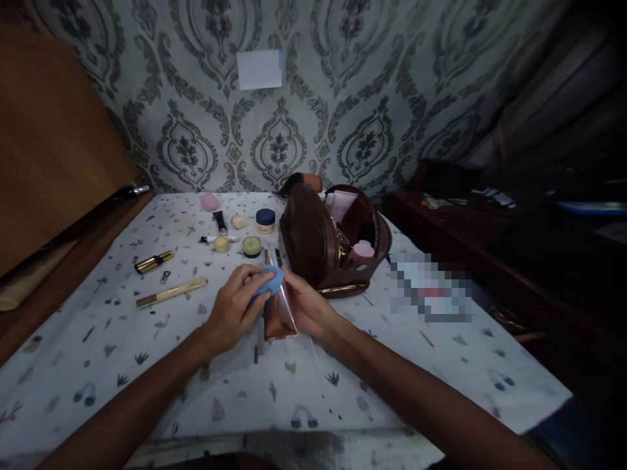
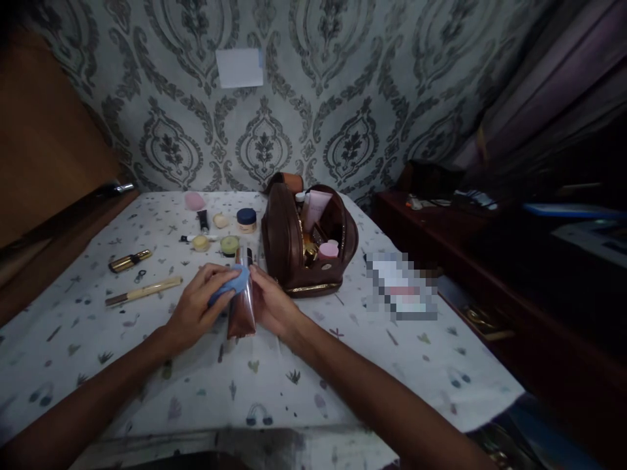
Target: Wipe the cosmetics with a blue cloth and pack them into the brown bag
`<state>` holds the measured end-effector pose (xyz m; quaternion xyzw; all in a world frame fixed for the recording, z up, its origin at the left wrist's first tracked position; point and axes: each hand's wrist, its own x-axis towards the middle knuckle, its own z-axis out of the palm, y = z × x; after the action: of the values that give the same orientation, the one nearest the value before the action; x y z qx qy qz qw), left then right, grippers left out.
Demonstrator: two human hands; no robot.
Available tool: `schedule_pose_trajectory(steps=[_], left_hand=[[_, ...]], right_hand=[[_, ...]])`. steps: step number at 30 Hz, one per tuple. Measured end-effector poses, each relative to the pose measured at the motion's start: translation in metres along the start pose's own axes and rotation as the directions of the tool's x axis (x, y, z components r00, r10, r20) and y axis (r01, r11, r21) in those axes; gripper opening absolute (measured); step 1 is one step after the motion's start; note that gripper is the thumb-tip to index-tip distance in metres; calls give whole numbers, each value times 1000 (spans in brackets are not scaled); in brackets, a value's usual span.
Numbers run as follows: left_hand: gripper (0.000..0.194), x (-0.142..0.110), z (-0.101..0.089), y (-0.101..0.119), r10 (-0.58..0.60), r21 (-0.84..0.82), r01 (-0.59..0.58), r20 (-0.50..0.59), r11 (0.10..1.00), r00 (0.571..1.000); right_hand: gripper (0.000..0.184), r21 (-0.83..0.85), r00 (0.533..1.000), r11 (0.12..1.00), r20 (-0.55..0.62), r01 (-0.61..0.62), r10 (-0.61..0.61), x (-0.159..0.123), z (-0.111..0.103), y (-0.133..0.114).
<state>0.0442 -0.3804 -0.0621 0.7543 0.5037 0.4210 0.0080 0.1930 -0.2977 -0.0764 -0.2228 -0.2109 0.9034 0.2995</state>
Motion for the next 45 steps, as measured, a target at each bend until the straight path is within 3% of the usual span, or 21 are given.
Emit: schedule_pose_trajectory(steps=[3,5,7,9,12,16,18,20,24,27,29,31,36,40,45], left_hand=[[33,-2,-2,8,173,-1,-173,88,985,981],[32,-2,-2,14,287,-50,-283,166,958,943],[32,-3,-1,17,350,-96,-337,237,937,906],[30,-5,1,19,342,-100,-327,245,940,907],[27,-6,3,16,227,-91,-215,159,972,961],[21,-3,-1,13,-73,-203,86,71,975,995],[22,-2,-3,12,-247,-298,261,87,918,965],[30,-2,-2,11,-360,-424,400,174,813,917],[54,-6,10,8,-407,-620,567,396,543,823],[60,-8,17,8,-510,-661,659,453,358,731],[61,-6,17,9,-612,-668,687,425,285,667],[62,-1,13,9,-694,-677,681,347,280,631],[62,8,-1,7,-791,-637,650,102,414,604],[63,12,-3,9,-791,-551,645,-48,530,610],[67,29,-9,24,-825,-482,699,-96,527,556]], right_hand=[[27,-30,990,991,51,-130,131,0,-2,-4],[38,-39,985,986,52,-164,165,0,-2,-7],[46,-16,987,987,33,-159,159,-1,-1,-10],[53,2,988,989,30,-151,151,-1,1,-12],[58,-7,988,989,56,-147,147,-3,3,-15],[54,-57,994,994,58,-93,96,-6,6,-17],[53,-101,996,993,55,-61,66,-7,8,-15],[54,-165,997,986,65,-40,51,-7,8,-11],[53,-345,984,922,86,175,-155,-5,4,1],[60,-479,954,824,145,301,-264,-5,1,4],[64,-554,944,765,188,329,-270,-7,1,2],[67,-603,934,713,232,358,-272,-9,0,-1],[81,-586,948,750,263,306,-181,-2,-8,0],[66,-562,957,781,240,272,-160,3,-8,4],[56,-522,936,777,203,351,-287,-15,11,-8]])
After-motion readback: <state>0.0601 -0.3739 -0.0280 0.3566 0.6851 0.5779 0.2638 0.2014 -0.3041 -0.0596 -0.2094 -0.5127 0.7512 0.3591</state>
